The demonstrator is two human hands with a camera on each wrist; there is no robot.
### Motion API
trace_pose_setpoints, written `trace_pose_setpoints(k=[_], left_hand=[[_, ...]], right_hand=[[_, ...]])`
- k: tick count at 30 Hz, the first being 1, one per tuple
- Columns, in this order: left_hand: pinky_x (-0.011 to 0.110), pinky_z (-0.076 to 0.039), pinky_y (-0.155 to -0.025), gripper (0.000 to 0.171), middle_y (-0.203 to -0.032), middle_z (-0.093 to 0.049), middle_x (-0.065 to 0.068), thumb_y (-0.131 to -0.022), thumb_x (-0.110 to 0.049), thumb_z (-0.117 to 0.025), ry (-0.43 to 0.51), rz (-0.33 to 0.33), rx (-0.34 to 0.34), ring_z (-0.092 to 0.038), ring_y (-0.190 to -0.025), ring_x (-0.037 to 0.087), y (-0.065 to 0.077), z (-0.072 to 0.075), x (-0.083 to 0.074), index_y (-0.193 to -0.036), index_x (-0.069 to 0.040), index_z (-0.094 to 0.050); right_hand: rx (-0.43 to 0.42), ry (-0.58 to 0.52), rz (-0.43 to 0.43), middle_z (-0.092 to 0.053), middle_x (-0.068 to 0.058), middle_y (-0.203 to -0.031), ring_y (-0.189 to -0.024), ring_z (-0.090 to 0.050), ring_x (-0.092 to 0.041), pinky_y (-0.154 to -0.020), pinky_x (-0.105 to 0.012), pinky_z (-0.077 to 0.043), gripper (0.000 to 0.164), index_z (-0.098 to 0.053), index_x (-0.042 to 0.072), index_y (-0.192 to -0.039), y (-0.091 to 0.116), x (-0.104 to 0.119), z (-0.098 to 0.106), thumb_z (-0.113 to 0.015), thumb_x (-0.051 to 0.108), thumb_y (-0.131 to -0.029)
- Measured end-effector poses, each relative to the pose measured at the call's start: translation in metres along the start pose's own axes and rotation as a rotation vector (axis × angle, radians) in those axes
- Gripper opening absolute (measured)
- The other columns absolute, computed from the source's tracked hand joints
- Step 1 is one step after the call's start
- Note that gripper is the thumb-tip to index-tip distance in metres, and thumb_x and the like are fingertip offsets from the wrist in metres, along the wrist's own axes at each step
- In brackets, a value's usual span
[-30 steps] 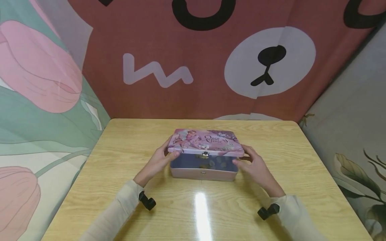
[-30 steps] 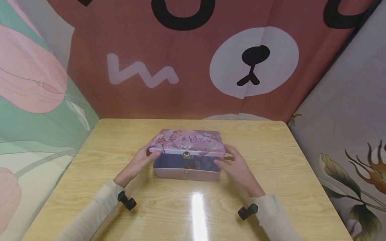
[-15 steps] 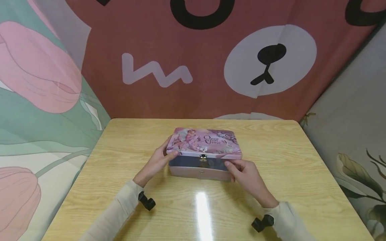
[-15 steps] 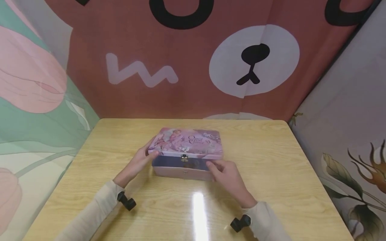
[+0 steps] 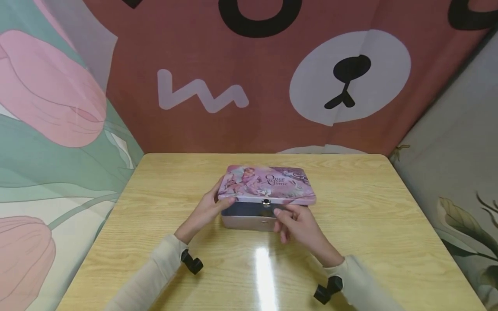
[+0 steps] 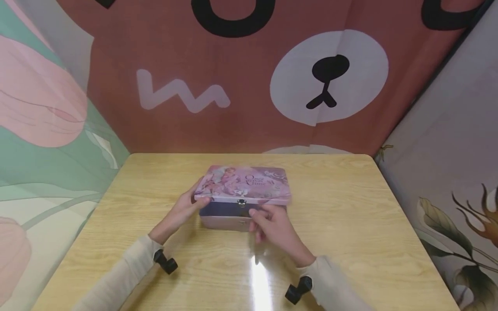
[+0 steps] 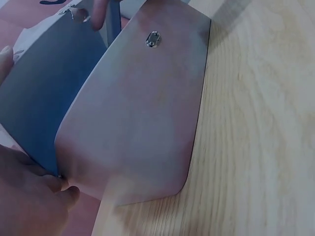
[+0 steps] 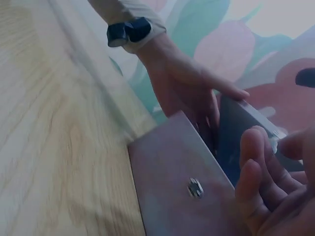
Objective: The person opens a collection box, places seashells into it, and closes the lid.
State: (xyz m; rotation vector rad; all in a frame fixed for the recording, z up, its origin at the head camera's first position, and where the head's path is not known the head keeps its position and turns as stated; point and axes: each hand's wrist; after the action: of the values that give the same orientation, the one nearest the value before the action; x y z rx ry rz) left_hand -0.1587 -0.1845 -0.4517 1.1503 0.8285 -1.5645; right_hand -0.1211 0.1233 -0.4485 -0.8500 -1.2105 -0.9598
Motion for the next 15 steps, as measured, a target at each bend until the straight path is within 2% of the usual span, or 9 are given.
trace_pose_setpoints(k=[2,6,9,15], left_hand=[[0.052,-0.031,-0.132,0.108,-0.179,-0.021,0.018,-0.096,-0.062,-0.071,0.007,-0.008,0.000,-0.030,-0.163,0.039,0.000,-0.003,-0.001,-0.173,-0.014,-0.012],[0.052,-0.033,-0.132,0.110,-0.178,-0.021,0.020,-0.095,-0.062,-0.072,0.028,-0.012,-0.006,-0.031,-0.162,0.040,-0.001,-0.007,-0.002,-0.173,-0.013,-0.011],[0.051,-0.034,-0.131,0.112,-0.178,-0.021,0.020,-0.095,-0.063,-0.072,0.033,-0.004,-0.012,-0.032,-0.162,0.040,-0.001,-0.009,-0.001,-0.173,-0.012,-0.011],[0.052,-0.031,-0.133,0.108,-0.180,-0.017,0.017,-0.096,-0.057,-0.074,0.021,0.009,-0.018,-0.027,-0.164,0.040,0.000,-0.013,0.001,-0.174,-0.018,-0.010]], right_hand=[[0.004,-0.005,-0.002,-0.075,-0.016,-0.075,-0.047,-0.065,-0.011,-0.045,-0.036,-0.059,0.033,-0.066,-0.012,-0.109,-0.002,0.001,-0.005,-0.057,0.019,-0.111],[-0.019,-0.004,-0.023,-0.074,-0.014,-0.074,-0.048,-0.064,-0.011,-0.046,-0.033,-0.058,0.034,-0.069,-0.010,-0.121,-0.004,0.004,-0.011,-0.058,0.020,-0.111],[-0.039,-0.007,-0.050,-0.073,-0.008,-0.071,-0.047,-0.063,-0.010,-0.046,-0.030,-0.057,0.036,-0.069,-0.011,-0.124,-0.005,0.007,-0.013,-0.058,0.021,-0.111],[-0.062,-0.019,-0.153,-0.067,0.002,-0.063,-0.048,-0.061,-0.010,-0.049,-0.024,-0.054,0.041,-0.071,-0.013,-0.109,-0.005,0.012,-0.015,-0.060,0.027,-0.111]])
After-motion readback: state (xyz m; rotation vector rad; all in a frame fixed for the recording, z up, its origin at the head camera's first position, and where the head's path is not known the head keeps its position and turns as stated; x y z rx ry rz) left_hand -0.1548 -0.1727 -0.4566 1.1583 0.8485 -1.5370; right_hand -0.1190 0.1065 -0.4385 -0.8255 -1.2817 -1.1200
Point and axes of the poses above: each hand's wrist, its own y-axis away from the middle knuckle, its own z-axis out of the back of the hand, x = y × z
